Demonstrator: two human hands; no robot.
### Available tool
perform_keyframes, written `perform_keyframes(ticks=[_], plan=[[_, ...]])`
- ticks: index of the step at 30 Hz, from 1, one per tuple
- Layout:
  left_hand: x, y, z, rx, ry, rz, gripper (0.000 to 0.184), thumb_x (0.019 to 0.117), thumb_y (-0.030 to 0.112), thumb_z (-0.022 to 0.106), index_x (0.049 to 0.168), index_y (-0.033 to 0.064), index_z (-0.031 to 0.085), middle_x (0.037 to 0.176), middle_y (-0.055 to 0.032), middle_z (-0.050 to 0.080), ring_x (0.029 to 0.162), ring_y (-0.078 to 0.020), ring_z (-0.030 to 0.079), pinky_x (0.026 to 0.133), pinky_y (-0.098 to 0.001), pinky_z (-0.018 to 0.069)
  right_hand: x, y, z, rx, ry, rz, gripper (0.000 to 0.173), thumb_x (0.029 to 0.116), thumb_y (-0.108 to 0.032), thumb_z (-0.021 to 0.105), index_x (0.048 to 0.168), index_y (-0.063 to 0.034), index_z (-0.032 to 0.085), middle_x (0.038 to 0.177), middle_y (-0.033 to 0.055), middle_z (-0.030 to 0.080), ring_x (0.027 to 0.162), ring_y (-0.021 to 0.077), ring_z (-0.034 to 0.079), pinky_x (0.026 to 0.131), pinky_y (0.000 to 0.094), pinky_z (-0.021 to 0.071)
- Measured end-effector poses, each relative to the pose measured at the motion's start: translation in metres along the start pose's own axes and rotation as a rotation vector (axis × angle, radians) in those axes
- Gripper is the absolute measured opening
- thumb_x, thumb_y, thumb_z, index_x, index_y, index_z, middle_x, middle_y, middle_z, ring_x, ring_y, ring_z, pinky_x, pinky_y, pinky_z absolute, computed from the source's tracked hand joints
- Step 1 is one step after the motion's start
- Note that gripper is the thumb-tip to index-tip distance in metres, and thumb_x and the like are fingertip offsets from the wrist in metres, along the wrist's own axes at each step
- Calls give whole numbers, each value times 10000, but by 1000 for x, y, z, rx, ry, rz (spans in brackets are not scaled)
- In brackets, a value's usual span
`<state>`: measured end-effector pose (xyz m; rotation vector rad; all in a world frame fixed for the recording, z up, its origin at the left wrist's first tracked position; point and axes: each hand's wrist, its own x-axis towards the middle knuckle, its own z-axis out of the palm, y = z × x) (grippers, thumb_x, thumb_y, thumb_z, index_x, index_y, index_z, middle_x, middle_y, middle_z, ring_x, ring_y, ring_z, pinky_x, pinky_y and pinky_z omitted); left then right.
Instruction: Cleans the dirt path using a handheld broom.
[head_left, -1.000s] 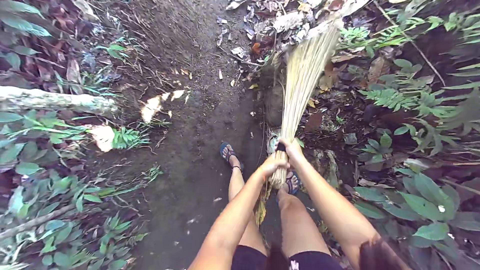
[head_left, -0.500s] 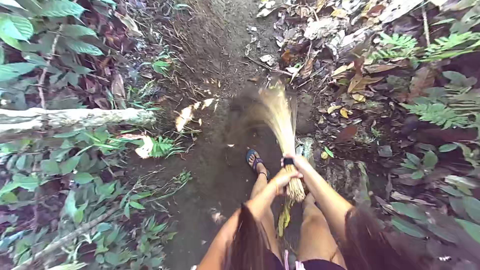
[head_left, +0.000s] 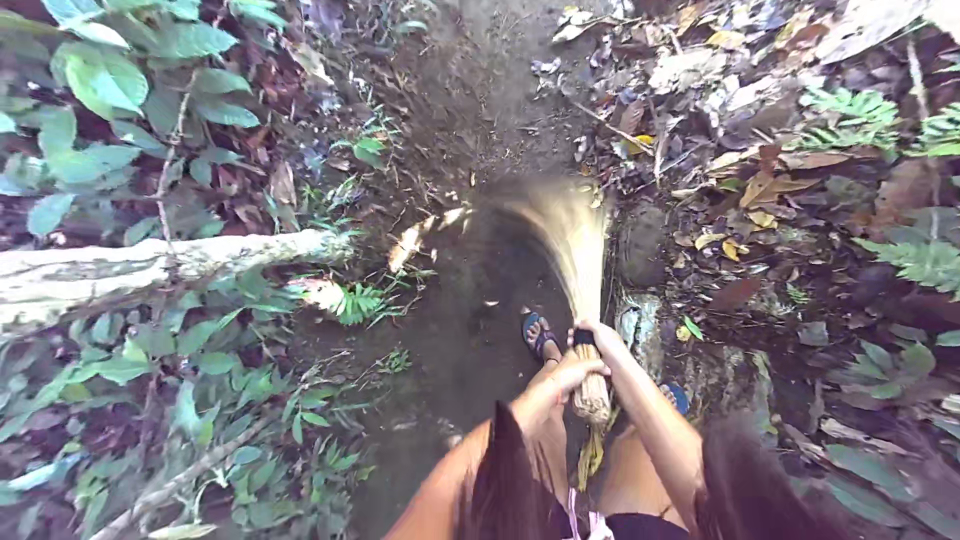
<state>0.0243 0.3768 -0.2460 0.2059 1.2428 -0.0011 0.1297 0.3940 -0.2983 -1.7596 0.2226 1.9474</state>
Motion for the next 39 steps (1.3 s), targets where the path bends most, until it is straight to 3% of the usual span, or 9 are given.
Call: perform_keyframes(ticks=[6,12,20,26,32,35,37,38,39], plan=[[-96,-28,-13,-82,178,37,823,835,54,751,1514,-6,288,1141,-211,648,931,-250,686,852,-420,582,-83,20,53,-22,-148,60,210,1037,-38,500,1233,18,450,794,105,651,637,178,670,622,322,605],[8,26,-52,-14,37,-9,468,954,124,647,1364,-4,462,1008,-143,662,854,-209,671,806,-396,573,24,-11,58,-26,-28,36,173,1044,-134,519,1125,14,557,759,96,651,605,171,646,577,316,574],[-61,30,-21,-101,239,29,626,913,77,695,1432,-32,363,1029,-193,667,861,-242,695,806,-414,591,-25,-29,75,-28,-242,187,153,1036,-61,523,1175,-12,480,756,85,645,613,179,666,601,328,598],[58,181,-42,104,-44,43,356,981,103,587,1311,12,490,938,-95,664,807,-173,666,769,-375,576,86,-152,74,69,2,-26,305,1037,-124,547,1303,12,486,815,107,644,633,179,652,608,334,584],[-23,190,-32,267,190,107,652,833,147,777,1364,-91,482,1109,-180,682,977,-201,682,901,-397,577,-3,-187,98,45,-221,-12,167,1023,-72,538,1160,24,535,811,74,677,676,160,682,653,323,606],[-50,226,0,146,21,298,431,979,113,613,1264,-172,459,1016,-193,643,899,-165,667,779,-304,575,10,-221,87,-50,-381,219,122,1017,-144,569,1078,-46,606,747,25,663,639,127,646,617,309,575],[-72,335,58,332,124,34,342,1062,86,470,1312,-143,504,1120,-276,647,975,-270,677,827,-348,565,69,-254,60,-8,-456,233,178,1013,-170,569,1106,-20,591,757,60,672,642,165,668,613,354,595],[-66,408,119,359,388,-342,374,1111,101,354,1454,23,481,1344,-201,597,1214,-276,600,1083,-386,445,88,-281,55,-11,-309,175,199,990,-165,602,1102,-2,586,747,72,651,618,172,649,590,358,582],[-9,400,69,368,9,-12,326,1071,69,421,1337,-110,480,1089,-278,640,950,-302,669,819,-381,561,104,-312,53,-23,-123,101,226,972,-162,632,1109,17,611,762,83,650,618,173,629,596,360,560]])
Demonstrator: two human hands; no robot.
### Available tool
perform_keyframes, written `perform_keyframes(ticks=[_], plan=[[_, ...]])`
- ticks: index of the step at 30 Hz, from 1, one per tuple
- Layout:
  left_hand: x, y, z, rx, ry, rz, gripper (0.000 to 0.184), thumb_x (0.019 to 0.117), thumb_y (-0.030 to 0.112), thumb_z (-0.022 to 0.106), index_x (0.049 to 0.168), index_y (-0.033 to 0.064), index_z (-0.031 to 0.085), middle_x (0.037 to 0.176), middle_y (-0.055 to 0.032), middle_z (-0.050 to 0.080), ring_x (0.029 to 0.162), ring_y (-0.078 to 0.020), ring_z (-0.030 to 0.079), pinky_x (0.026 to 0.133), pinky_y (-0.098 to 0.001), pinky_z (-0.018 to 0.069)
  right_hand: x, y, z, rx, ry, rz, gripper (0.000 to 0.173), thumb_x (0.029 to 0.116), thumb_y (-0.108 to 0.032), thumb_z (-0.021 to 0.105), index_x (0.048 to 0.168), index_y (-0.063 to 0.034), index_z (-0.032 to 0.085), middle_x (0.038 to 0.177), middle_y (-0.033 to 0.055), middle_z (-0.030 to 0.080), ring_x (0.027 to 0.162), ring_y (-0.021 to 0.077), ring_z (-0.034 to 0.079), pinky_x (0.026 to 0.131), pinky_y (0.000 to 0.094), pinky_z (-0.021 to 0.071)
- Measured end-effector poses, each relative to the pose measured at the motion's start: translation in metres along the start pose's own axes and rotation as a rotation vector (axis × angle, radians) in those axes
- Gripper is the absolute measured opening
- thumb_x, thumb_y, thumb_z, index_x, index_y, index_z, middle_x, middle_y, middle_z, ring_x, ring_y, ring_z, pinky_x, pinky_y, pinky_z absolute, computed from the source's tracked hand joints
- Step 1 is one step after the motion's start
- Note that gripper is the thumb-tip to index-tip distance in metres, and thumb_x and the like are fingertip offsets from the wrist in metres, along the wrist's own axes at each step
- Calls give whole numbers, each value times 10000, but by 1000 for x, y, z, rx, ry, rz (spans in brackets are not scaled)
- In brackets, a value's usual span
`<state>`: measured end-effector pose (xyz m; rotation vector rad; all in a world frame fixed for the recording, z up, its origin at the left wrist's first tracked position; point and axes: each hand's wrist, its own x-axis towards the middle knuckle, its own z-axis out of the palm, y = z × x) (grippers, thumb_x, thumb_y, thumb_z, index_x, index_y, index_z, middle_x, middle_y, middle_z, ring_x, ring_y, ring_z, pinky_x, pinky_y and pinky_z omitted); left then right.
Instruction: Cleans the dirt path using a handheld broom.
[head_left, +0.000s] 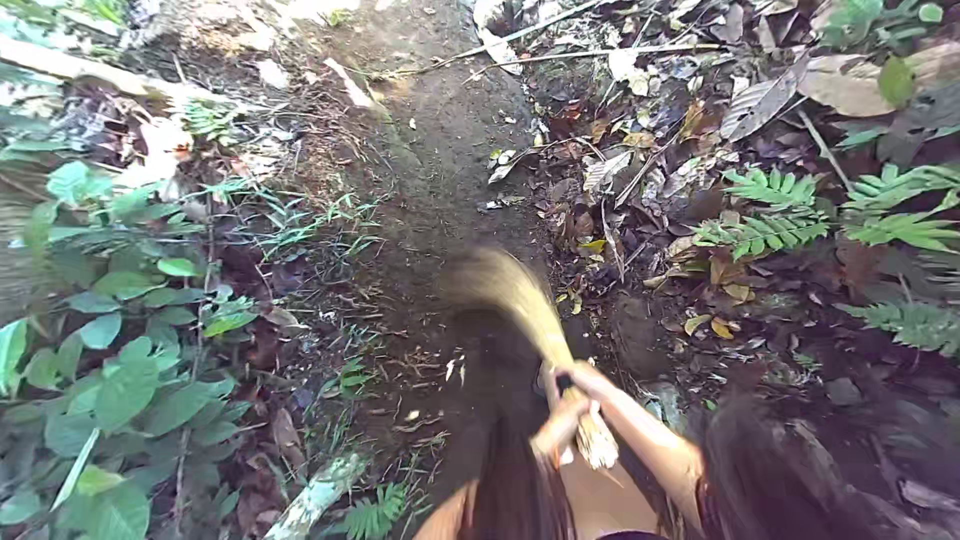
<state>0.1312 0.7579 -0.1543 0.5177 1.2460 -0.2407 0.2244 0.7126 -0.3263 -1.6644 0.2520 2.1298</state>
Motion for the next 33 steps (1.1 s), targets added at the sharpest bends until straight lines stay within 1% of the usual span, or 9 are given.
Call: perform_keyframes(ticks=[3,7,10,13,17,21,25,28,33], plan=[[150,-8,-45,-143,-222,215,380,1005,100,562,1332,-59,451,953,-121,663,811,-170,668,751,-353,575,23,-87,-2,132,226,-203,284,1028,-113,580,1253,50,521,839,101,644,647,159,638,636,320,576],[110,19,-63,-81,-37,35,615,855,2,642,1405,29,368,920,-87,660,761,-163,675,740,-344,595,5,-94,36,245,192,-345,474,995,-50,607,1391,60,372,896,149,650,689,205,680,670,363,615],[66,-96,-67,-97,126,-7,633,820,168,815,1361,33,515,1033,-120,716,909,-223,721,846,-437,615,-54,-49,56,153,0,-186,448,974,-54,619,1355,46,404,846,117,661,680,190,678,672,354,610],[96,-206,-80,-256,210,145,401,972,276,678,1246,-4,591,1082,-170,704,980,-275,704,834,-489,612,-39,-38,52,9,-217,90,225,984,-77,615,1173,12,533,778,72,663,614,157,659,604,311,586],[159,-108,-96,-272,-36,239,355,1091,264,428,1302,35,599,1118,-90,710,1000,-176,696,856,-354,593,46,-115,13,-116,-57,63,226,995,-168,620,1127,13,590,766,70,665,606,164,650,608,333,582],[196,78,-64,-211,-30,43,366,978,42,549,1331,36,452,912,-96,657,770,-176,673,738,-362,586,73,-179,6,83,188,-234,366,1016,-106,609,1313,62,476,918,137,645,689,179,660,669,332,591],[128,70,-98,-148,31,96,618,827,17,641,1384,-7,373,941,-114,665,783,-178,682,734,-352,600,39,-156,60,160,120,-355,562,961,-60,651,1424,59,356,965,161,657,736,212,687,710,377,617],[63,71,-74,-181,259,-19,603,913,-39,636,1445,-33,350,1045,-162,637,871,-187,659,803,-355,576,10,-132,85,80,-89,-195,435,951,-40,631,1328,51,435,873,104,647,682,172,661,679,351,599],[162,118,-126,-168,102,-35,174,1051,115,477,1190,29,537,890,-66,636,772,-139,637,729,-337,557,114,-195,79,102,19,-7,192,1005,-137,611,1109,24,600,755,76,660,596,161,647,595,321,577]])
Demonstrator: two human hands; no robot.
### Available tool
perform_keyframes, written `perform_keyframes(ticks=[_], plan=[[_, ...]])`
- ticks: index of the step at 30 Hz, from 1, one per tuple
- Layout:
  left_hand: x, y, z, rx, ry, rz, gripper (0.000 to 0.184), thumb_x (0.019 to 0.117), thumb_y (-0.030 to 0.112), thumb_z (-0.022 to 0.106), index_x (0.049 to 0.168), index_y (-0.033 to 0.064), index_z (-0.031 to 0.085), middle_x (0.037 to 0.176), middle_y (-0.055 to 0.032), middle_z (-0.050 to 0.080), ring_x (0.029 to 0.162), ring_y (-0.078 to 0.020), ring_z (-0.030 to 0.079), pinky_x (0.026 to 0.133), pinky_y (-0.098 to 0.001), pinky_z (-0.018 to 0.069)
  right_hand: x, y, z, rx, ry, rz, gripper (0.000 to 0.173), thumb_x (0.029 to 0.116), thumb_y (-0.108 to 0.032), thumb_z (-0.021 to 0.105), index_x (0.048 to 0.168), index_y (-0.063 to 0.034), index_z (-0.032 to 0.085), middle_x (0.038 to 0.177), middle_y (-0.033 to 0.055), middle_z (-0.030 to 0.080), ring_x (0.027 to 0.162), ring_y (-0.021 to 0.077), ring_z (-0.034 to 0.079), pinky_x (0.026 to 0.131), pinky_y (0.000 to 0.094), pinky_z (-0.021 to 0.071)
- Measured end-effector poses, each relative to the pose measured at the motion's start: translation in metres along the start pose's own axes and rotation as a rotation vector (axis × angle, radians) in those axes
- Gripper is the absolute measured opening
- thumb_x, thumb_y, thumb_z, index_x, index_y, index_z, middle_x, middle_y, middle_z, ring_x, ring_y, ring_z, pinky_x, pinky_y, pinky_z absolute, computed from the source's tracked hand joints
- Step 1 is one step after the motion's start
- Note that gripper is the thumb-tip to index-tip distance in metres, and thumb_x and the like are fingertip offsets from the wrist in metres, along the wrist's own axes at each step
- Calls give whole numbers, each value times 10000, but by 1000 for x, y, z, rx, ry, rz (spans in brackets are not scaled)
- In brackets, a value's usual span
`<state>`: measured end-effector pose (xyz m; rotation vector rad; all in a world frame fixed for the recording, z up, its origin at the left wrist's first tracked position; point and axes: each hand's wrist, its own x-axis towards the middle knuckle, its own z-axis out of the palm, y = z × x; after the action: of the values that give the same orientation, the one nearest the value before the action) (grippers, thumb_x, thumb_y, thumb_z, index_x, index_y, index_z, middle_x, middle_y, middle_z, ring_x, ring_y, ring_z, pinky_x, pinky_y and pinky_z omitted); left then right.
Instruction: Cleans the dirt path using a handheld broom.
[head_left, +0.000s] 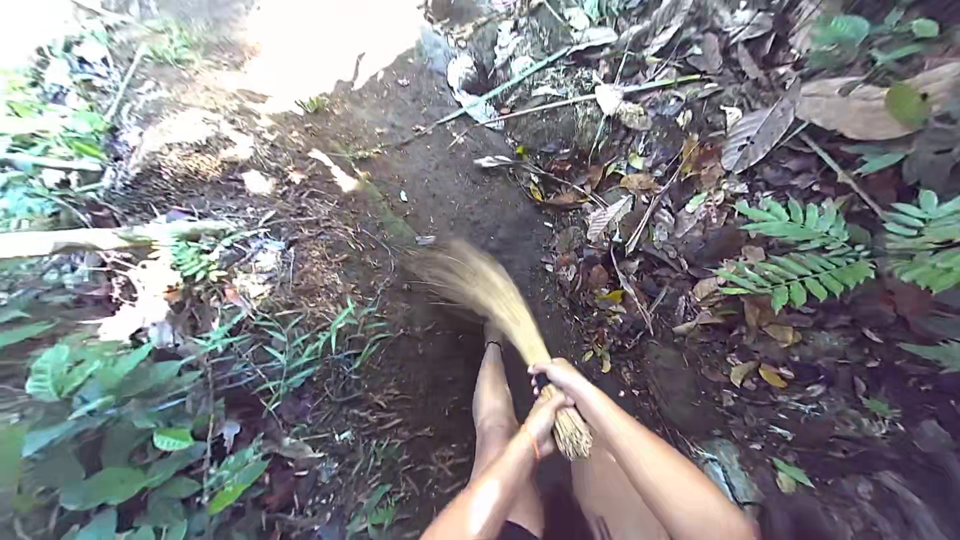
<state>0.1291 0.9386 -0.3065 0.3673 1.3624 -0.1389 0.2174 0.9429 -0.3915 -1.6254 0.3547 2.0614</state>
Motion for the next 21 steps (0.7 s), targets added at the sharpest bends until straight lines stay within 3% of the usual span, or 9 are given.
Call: perform_keyframes(ticks=[3,5,7,9,11,14,17,19,21], plan=[[34,79,-43,179,-174,30,379,967,39,562,1330,4,456,930,-87,650,782,-153,661,748,-345,577,13,-63,30,253,161,-236,310,1013,-85,598,1269,58,494,830,117,637,633,176,647,619,328,588],[8,109,-87,214,-181,48,588,883,22,626,1411,-18,371,961,-101,662,799,-161,675,763,-344,591,-8,-84,80,271,178,-304,479,989,-59,618,1391,70,393,916,161,651,700,207,675,681,363,607],[-34,122,-117,188,-102,79,673,799,19,672,1397,-38,368,927,-94,672,781,-155,683,745,-337,597,-41,-94,129,234,131,-301,578,968,-50,644,1442,68,335,918,153,658,703,192,681,686,355,610],[-58,114,-132,100,23,98,702,789,25,709,1404,-39,376,970,-132,692,839,-193,705,774,-378,613,-46,-94,157,164,-26,-177,512,960,-61,646,1385,44,381,882,120,655,677,179,672,667,343,605],[-41,114,-140,44,102,51,629,904,111,692,1450,-1,400,1110,-172,683,967,-239,695,861,-434,596,-10,-106,166,73,-175,-11,361,966,-98,643,1271,17,486,839,92,658,655,173,661,642,338,593],[31,183,-134,29,60,-79,348,1004,164,593,1317,26,527,1011,-132,677,878,-215,672,800,-422,572,69,-153,153,90,-70,45,253,982,-137,630,1169,26,579,774,95,669,615,176,652,602,339,578],[69,270,-136,217,-161,-48,305,1003,79,542,1296,16,489,915,-90,653,776,-168,661,738,-364,576,78,-226,147,269,145,-162,336,1020,-137,604,1285,45,505,847,116,646,655,179,645,637,342,582],[51,297,-155,241,-220,25,463,920,43,585,1352,5,424,922,-90,648,768,-167,661,733,-353,583,57,-251,172,306,205,-267,430,1015,-113,610,1367,55,426,921,145,648,700,197,672,676,357,603],[11,302,-171,213,-167,76,536,822,31,624,1317,-4,425,865,-80,667,725,-157,675,701,-336,595,25,-250,202,290,181,-336,551,986,-94,639,1422,69,344,947,173,647,715,220,681,695,379,612]])
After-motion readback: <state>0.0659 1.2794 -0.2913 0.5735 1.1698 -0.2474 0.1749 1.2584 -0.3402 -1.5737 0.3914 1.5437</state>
